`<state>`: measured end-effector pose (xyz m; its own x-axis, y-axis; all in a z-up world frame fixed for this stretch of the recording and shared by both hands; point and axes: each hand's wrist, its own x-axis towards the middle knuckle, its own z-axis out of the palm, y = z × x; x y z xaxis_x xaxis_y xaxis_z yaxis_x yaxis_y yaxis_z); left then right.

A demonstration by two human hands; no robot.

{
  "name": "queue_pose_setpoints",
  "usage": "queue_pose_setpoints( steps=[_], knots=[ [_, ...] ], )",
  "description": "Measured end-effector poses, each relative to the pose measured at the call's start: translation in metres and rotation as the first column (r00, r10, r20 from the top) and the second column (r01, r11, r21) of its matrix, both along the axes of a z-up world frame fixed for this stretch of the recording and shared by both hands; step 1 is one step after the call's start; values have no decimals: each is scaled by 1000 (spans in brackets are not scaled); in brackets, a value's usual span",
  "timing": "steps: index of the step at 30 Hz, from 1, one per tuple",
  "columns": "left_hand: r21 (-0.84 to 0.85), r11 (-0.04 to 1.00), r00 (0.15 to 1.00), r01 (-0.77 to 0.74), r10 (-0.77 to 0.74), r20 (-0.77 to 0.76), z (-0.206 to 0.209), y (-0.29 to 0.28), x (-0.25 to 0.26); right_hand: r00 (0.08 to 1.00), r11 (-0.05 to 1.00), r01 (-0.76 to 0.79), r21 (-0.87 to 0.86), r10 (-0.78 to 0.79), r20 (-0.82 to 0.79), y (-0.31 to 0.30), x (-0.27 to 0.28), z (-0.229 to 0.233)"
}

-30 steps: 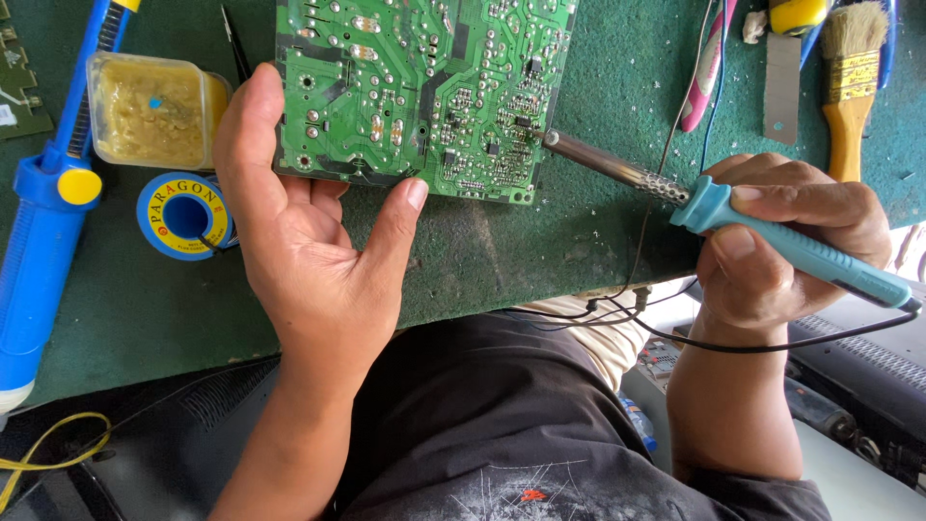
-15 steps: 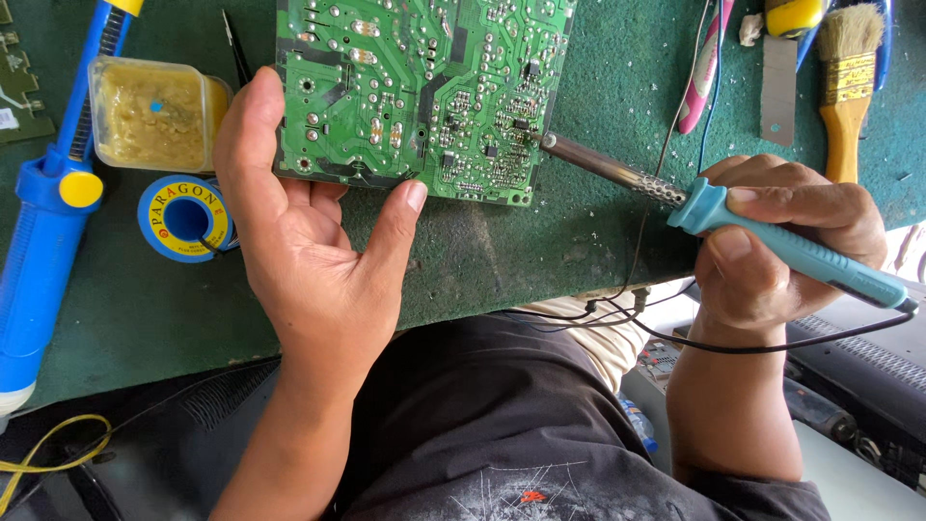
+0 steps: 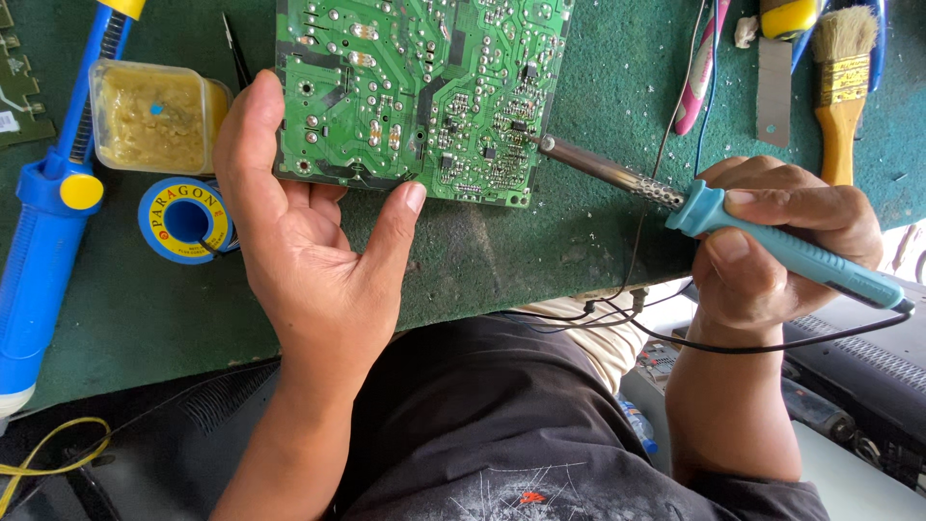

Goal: The person solders a green circuit board using a soldering iron and solder wire. They use tweezers to hold small components in place while applying heat and solder to various points on the board.

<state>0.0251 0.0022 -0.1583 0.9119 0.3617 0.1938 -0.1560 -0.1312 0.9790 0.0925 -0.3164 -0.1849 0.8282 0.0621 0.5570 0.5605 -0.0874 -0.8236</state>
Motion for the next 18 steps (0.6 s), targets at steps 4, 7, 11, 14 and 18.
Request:
queue_pose_setpoints(
  steps=[4,7,11,14,18],
  knots=[
    [22,1000,1000,-10,10,-2,-1,1,0,1000,999,-28,16,28,-14,2,1,2],
    [13,1000,1000,9,-9,-2,0,1,-1,1000,1000,-22,10,22,14,3,3,2],
    [13,1000,1000,3,-3,1,-1,1,0,999,999,-42,5,42,34,3,3,2],
    [12,1000,1000,-2,2,0,-1,1,0,999,999,-35,4,35,31,2,3,1],
    [-2,1000,1000,6,-6,1,1,0,-1,999,999,-27,-16,28,39,2,3,2]
  ],
)
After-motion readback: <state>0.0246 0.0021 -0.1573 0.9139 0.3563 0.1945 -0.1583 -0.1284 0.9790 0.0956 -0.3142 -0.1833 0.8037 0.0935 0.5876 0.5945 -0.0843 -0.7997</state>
